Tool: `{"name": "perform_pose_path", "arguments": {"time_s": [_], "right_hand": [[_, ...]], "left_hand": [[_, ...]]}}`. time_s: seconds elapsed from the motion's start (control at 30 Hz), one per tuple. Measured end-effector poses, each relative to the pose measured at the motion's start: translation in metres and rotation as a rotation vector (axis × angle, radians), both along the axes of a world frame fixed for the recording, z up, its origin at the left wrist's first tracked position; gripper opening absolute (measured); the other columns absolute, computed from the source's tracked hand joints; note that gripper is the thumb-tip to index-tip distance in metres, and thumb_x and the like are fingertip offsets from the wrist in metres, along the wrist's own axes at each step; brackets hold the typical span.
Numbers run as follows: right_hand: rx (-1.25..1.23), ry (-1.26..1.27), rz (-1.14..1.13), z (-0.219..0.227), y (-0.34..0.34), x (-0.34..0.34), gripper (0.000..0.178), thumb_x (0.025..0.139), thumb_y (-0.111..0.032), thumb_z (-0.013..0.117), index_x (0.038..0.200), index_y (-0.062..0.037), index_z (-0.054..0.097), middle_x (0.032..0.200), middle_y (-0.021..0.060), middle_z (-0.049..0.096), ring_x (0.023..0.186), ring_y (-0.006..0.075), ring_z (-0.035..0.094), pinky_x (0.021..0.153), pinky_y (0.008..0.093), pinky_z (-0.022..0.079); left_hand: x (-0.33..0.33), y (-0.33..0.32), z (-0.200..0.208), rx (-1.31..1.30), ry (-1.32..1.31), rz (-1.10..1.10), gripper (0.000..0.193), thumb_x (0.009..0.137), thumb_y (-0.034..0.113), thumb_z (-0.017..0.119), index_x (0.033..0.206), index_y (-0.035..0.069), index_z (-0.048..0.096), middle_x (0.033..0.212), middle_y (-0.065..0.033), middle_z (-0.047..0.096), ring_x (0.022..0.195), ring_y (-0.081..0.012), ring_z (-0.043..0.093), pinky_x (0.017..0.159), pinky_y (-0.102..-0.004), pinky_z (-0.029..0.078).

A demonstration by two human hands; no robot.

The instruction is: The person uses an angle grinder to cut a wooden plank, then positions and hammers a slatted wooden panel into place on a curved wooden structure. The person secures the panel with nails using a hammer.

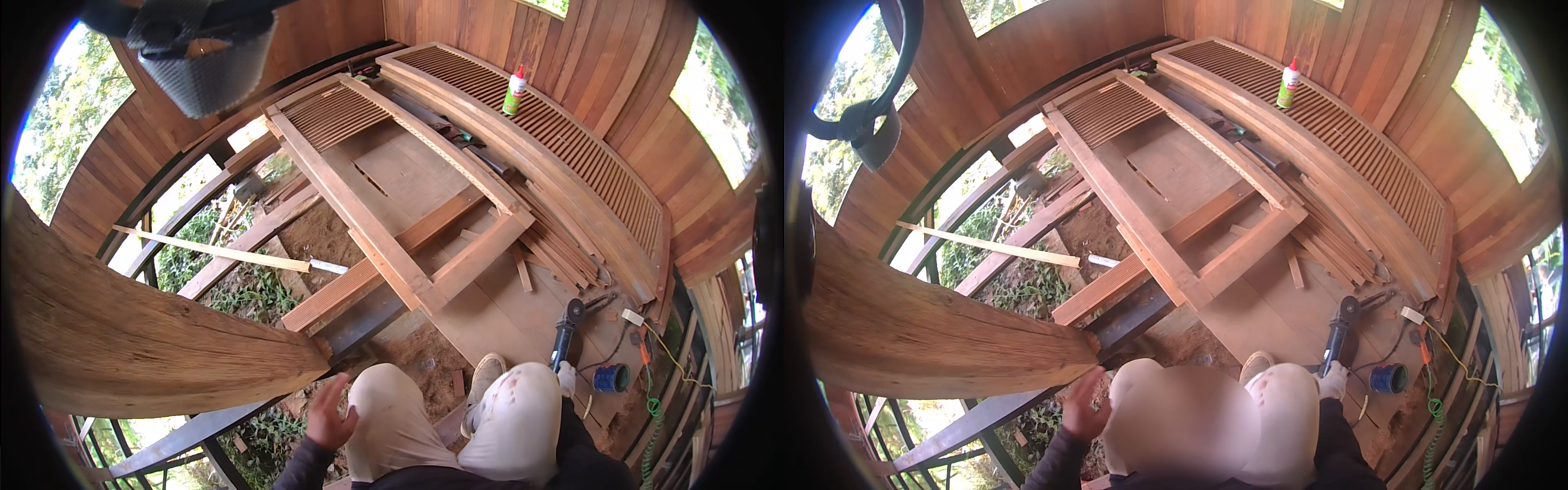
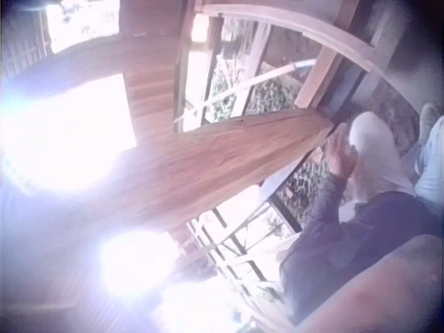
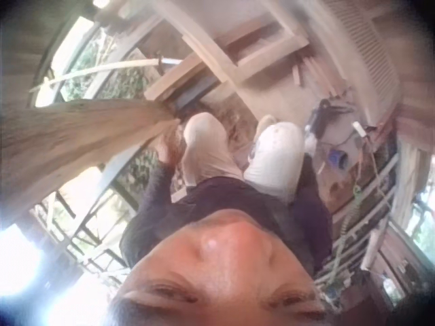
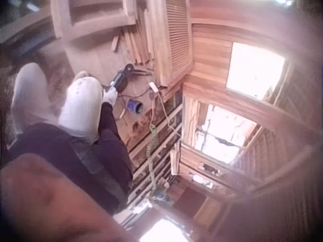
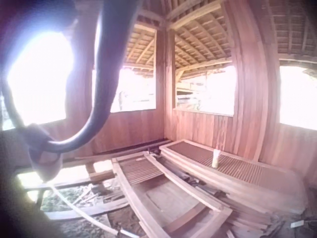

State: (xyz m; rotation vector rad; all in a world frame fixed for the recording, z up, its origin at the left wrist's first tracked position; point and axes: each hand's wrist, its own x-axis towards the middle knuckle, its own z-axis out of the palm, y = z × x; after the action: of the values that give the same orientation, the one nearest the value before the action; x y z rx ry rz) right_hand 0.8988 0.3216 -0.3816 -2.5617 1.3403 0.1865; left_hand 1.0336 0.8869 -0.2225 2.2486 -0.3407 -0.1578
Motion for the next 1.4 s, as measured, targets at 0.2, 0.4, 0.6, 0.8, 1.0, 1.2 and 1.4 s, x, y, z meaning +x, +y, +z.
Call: {"name": "perform_pose_path", "arguments": {"time_s": [0.2, 0.4, 0.6, 0.8, 1.0, 1.2, 1.4], "right_hand": [[0.314, 0.087, 0.132, 0.007, 0.009, -0.026, 0.048, 0.08, -0.035, 0.078, 0.115, -0.0042, 0.064, 0.116, 0.0215, 0.064, 0.11, 0.0404, 0.063, 0.096, 0.0466, 0.052], [0.373, -0.258, 0.338, 0.022, -0.037, 0.083, 0.035, 0.082, -0.03, 0.074, 0.102, -0.0021, 0.068, 0.099, 0.0185, 0.071, 0.099, 0.0385, 0.067, 0.092, 0.0435, 0.054], [0.22, -0.286, 0.403, 0.02, -0.044, 0.206, 0.036, 0.086, -0.026, 0.072, 0.112, -0.0019, 0.069, 0.108, 0.0191, 0.074, 0.103, 0.0349, 0.07, 0.093, 0.0431, 0.056], [0.06, -0.177, 0.383, -0.048, -0.122, 0.338, 0.027, 0.086, -0.024, 0.072, 0.105, -0.0057, 0.069, 0.108, 0.0201, 0.071, 0.104, 0.0376, 0.068, 0.09, 0.0486, 0.055], [-0.012, 0.239, 0.651, -0.028, -0.151, 0.415, 0.046, 0.084, -0.034, 0.076, 0.115, -0.0044, 0.059, 0.117, 0.0207, 0.062, 0.114, 0.0376, 0.062, 0.094, 0.0486, 0.054], [0.022, 0.43, 0.799, -0.036, -0.179, 0.423, 0.038, 0.084, -0.027, 0.076, 0.109, -0.005, 0.058, 0.107, 0.0184, 0.066, 0.103, 0.0365, 0.068, 0.085, 0.0484, 0.057], [0.103, 0.43, 0.845, -0.031, -0.202, 0.432, 0.036, 0.077, -0.022, 0.078, 0.103, -0.0039, 0.059, 0.101, 0.0209, 0.068, 0.097, 0.0399, 0.069, 0.083, 0.0506, 0.057]], "left_hand": [[0.03, 0.069, 0.114, 0.278, -1.233, 0.683, 0.078, 0.097, 0.036, 0.068, 0.154, -0.003, 0.033, 0.158, -0.0296, 0.033, 0.146, -0.0484, 0.036, 0.12, -0.0597, 0.029], [0.071, 0.079, 0.131, 0.656, -1.352, 0.975, 0.099, 0.091, 0.044, 0.075, 0.161, -0.002, 0.022, 0.162, -0.0328, 0.022, 0.148, -0.0523, 0.027, 0.114, -0.0658, 0.034], [0.087, 0.079, 0.131, 0.925, -1.475, 1.047, 0.097, 0.091, 0.048, 0.076, 0.154, -0.01, 0.031, 0.157, -0.0322, 0.033, 0.142, -0.0471, 0.039, 0.114, -0.0577, 0.038], [0.123, 0.056, 0.118, 0.987, -1.452, 1.09, 0.095, 0.093, 0.046, 0.075, 0.156, -0.009, 0.028, 0.157, -0.0314, 0.035, 0.141, -0.0447, 0.041, 0.114, -0.0549, 0.04], [0.146, 0.053, 0.106, 1.006, -1.313, 1.165, 0.093, 0.095, 0.044, 0.074, 0.157, -0.007, 0.026, 0.156, -0.0305, 0.036, 0.14, -0.0423, 0.043, 0.113, -0.0522, 0.041], [0.15, 0.045, 0.103, 0.949, -1.122, 1.203, 0.092, 0.096, 0.042, 0.073, 0.158, -0.006, 0.024, 0.156, -0.0298, 0.037, 0.138, -0.0401, 0.045, 0.113, -0.0497, 0.042], [0.1, 0.046, 0.134, 0.896, -0.997, 1.449, 0.09, 0.098, 0.039, 0.071, 0.16, -0.005, 0.022, 0.155, -0.0288, 0.038, 0.137, -0.0374, 0.048, 0.112, -0.0467, 0.044]]}}
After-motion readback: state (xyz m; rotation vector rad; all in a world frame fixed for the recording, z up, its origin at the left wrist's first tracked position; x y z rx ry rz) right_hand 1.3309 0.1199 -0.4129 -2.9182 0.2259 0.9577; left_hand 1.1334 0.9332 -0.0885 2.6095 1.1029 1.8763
